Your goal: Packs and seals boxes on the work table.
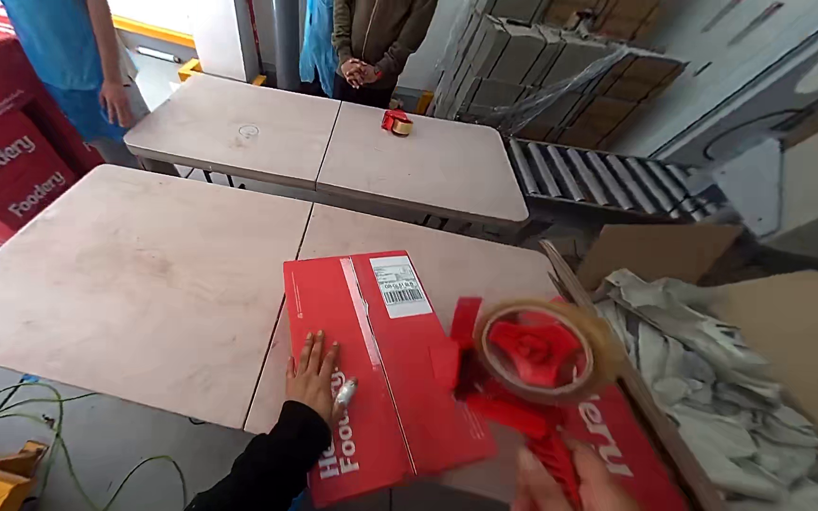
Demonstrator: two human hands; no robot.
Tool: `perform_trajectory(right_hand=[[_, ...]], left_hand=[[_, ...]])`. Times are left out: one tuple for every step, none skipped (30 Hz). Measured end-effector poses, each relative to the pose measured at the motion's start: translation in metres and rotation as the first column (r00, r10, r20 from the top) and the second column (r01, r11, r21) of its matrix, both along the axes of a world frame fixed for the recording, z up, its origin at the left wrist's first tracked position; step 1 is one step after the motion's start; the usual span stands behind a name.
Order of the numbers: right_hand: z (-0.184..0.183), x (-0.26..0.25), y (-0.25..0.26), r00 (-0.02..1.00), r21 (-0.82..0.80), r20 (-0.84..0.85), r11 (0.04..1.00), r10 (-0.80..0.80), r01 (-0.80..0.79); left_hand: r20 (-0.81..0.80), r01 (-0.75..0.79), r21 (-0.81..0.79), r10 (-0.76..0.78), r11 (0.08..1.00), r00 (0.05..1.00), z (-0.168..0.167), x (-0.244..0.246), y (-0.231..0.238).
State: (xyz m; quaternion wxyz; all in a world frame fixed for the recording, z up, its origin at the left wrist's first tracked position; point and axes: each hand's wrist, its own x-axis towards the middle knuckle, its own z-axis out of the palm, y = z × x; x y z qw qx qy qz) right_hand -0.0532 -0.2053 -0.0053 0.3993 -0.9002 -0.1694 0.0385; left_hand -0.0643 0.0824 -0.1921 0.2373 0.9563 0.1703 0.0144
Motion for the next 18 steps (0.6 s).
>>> perform_trajectory(right_hand=[[0.008, 0.037, 0.032, 1.000, 0.008, 0.022, 1.000, 0.021, -0.021], [0.010, 0.076, 0.065, 0.998, 0.016, 0.049, 0.999, 0.030, -0.031], [0.006, 0.114, 0.098, 0.997, 0.019, 0.068, 0.999, 0.031, -0.032], [0.002, 0.151, 0.129, 0.998, 0.008, 0.053, 0.999, 0.033, -0.034], [-0.002, 0.184, 0.158, 0.999, -0.015, 0.017, 0.999, 0.032, -0.032], [-0.009, 0.215, 0.186, 1.000, -0.053, -0.017, 0.998, 0.023, -0.024], [-0.016, 0.242, 0.211, 0.999, -0.102, -0.049, 0.995, 0.005, -0.010], [-0.023, 0.264, 0.235, 0.996, -0.156, -0.091, 0.988, -0.012, -0.002], [-0.031, 0.282, 0.255, 0.990, -0.209, -0.135, 0.978, -0.031, 0.002], [-0.041, 0.298, 0.272, 0.984, -0.261, -0.170, 0.965, -0.049, 0.003], [-0.050, 0.309, 0.286, 0.977, -0.308, -0.201, 0.951, -0.067, 0.002], [-0.059, 0.318, 0.297, 0.971, -0.353, -0.225, 0.936, -0.080, -0.005], [-0.067, 0.324, 0.305, 0.968, -0.390, -0.238, 0.921, -0.084, -0.016], [-0.074, 0.328, 0.312, 0.964, -0.427, -0.250, 0.904, -0.086, -0.030], [-0.079, 0.330, 0.316, 0.962, -0.457, -0.259, 0.889, -0.086, -0.044], [-0.083, 0.332, 0.319, 0.959, -0.484, -0.271, 0.873, -0.082, -0.062], [-0.085, 0.333, 0.321, 0.956, -0.504, -0.283, 0.860, -0.077, -0.080], [-0.085, 0.334, 0.322, 0.953, -0.523, -0.295, 0.846, -0.067, -0.102]], left_hand=[[-0.035, 0.002, -0.004, -0.002, 1.000, 0.999, 0.003, 0.012, 0.007], [-0.050, 0.002, -0.011, -0.003, 1.000, 0.999, 0.004, 0.020, 0.014], [-0.056, 0.000, -0.029, -0.002, 1.000, 0.998, 0.005, 0.025, 0.019], [-0.050, -0.002, -0.050, 0.000, 0.999, 0.999, 0.006, 0.027, 0.021], [-0.030, -0.005, -0.065, 0.003, 0.998, 1.000, 0.005, 0.028, 0.022], [0.014, -0.011, -0.057, 0.012, 0.998, 1.000, 0.002, 0.029, 0.023], [0.079, -0.024, -0.027, 0.026, 0.999, 0.997, -0.004, 0.030, 0.022], [0.129, -0.037, 0.002, 0.036, 0.999, 0.991, -0.009, 0.030, 0.021], [0.148, -0.039, 0.016, 0.037, 0.999, 0.988, -0.011, 0.029, 0.021], [0.149, -0.036, 0.012, 0.034, 0.999, 0.988, -0.012, 0.028, 0.021], [0.150, -0.034, 0.006, 0.033, 0.999, 0.988, -0.012, 0.027, 0.021], [0.159, -0.034, 0.007, 0.032, 0.999, 0.987, -0.013, 0.026, 0.021], [0.167, -0.034, 0.015, 0.031, 0.999, 0.985, -0.015, 0.026, 0.022], [0.174, -0.032, 0.010, 0.030, 0.999, 0.984, -0.016, 0.026, 0.022], [0.180, -0.030, 0.005, 0.029, 1.000, 0.983, -0.017, 0.025, 0.022], [0.185, -0.031, 0.001, 0.030, 1.000, 0.982, -0.017, 0.024, 0.022], [0.186, -0.029, -0.004, 0.029, 1.000, 0.982, -0.018, 0.024, 0.022], [0.185, -0.025, -0.007, 0.026, 1.000, 0.982, -0.018, 0.024, 0.022]])
